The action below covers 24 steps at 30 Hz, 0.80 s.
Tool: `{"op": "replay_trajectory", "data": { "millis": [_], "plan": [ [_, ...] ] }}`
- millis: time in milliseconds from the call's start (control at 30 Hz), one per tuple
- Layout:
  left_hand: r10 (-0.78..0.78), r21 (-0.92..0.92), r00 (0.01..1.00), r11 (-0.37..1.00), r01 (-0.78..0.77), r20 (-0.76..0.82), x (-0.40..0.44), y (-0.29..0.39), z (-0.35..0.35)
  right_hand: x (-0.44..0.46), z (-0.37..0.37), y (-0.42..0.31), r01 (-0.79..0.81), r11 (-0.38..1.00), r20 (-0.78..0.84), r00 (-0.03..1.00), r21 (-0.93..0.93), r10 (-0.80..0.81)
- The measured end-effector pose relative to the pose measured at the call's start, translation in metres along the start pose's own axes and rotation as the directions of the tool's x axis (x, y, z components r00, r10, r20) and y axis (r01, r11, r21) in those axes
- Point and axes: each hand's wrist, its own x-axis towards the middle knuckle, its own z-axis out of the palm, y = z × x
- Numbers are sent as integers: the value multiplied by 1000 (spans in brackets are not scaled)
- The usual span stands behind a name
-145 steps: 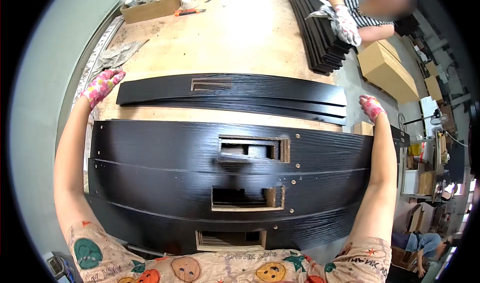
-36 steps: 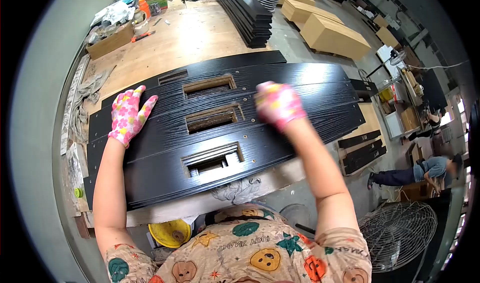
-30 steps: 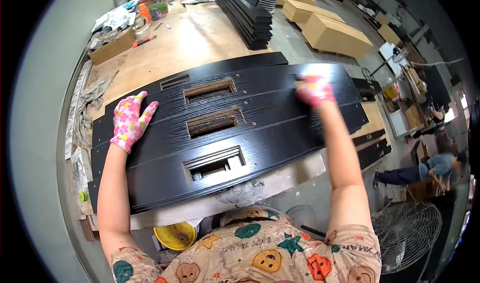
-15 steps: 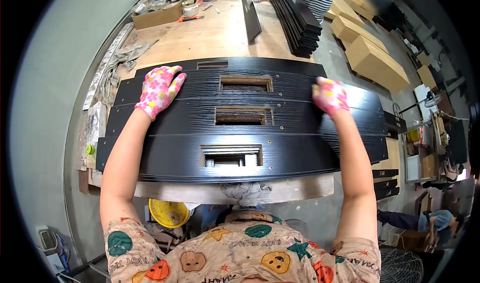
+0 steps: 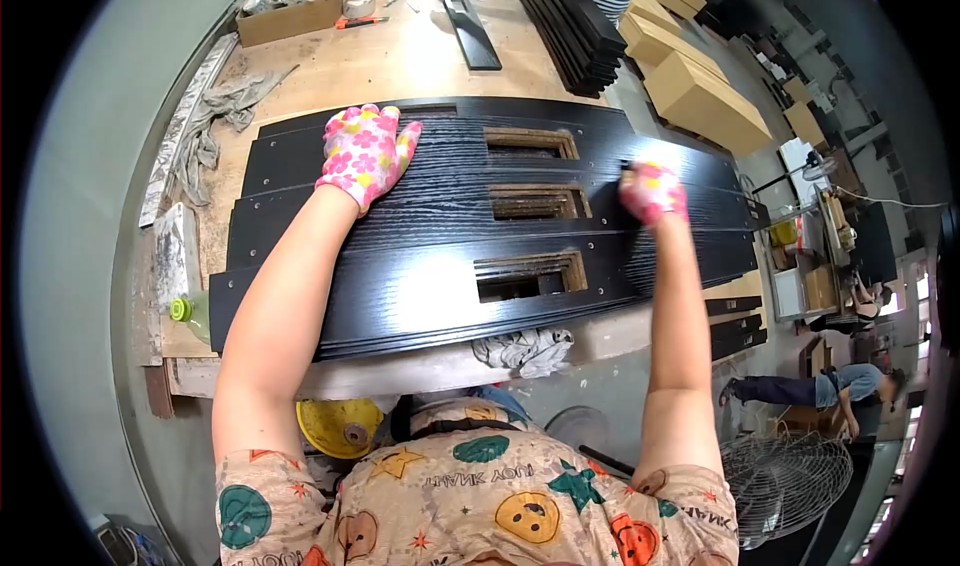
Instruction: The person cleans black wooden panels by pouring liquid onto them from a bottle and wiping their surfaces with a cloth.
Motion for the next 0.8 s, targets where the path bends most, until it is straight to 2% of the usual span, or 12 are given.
{"op": "replay_trajectory", "data": {
  "millis": [100, 167, 233, 300, 367, 433, 533, 567, 633, 667, 767, 800],
  "plan": [
    [8, -19, 1000, 1000, -8, -11, -1, -2, -2, -41, -3, -105, 312, 948, 63, 949, -57, -309],
    [34, -29, 999, 999, -35, -28, -3, -1, -2, -27, 4, -78, 312, 949, 58, 947, 55, -315],
    [-7, -22, 1000, 1000, 6, -22, -5, 2, -9, -10, -7, -23, 21, 998, 133, 991, 62, -29],
    [10, -27, 1000, 1000, -10, 0, 1, -1, -3, -12, -20, -9, -72, 978, 234, 972, 195, 25],
    [31, 14, 997, 999, -31, -70, -1, -2, 1, -29, -14, -38, 291, 955, 134, 945, 61, -297],
    [29, -25, 999, 999, -30, -30, 1, -2, 0, -39, -24, -50, 294, 953, 193, 933, 77, -304],
    [1, -11, 1000, 1000, -1, -26, 1, 1, -4, 3, -21, 0, 12, 989, 234, 971, 148, -47],
    [-10, 4, 1000, 1000, 10, -18, -1, 2, -4, 6, -13, 3, 14, 989, 236, 971, 148, -49],
    [5, -18, 1000, 1000, -5, -10, -1, 1, -6, -8, 0, -31, 424, 905, 56, 905, -43, -421],
    [6, -27, 1000, 1000, -6, -10, 0, 0, -4, -16, -5, -61, 413, 911, 193, 894, -2, -405],
    [12, -51, 1000, 999, -13, -19, 0, -1, -1, -12, -6, -60, 489, 870, 189, 851, 59, -491],
    [0, -61, 1000, 998, -1, -6, 0, -2, 1, -11, -15, -43, 292, 956, 221, 934, -15, -282]
  ]
}}
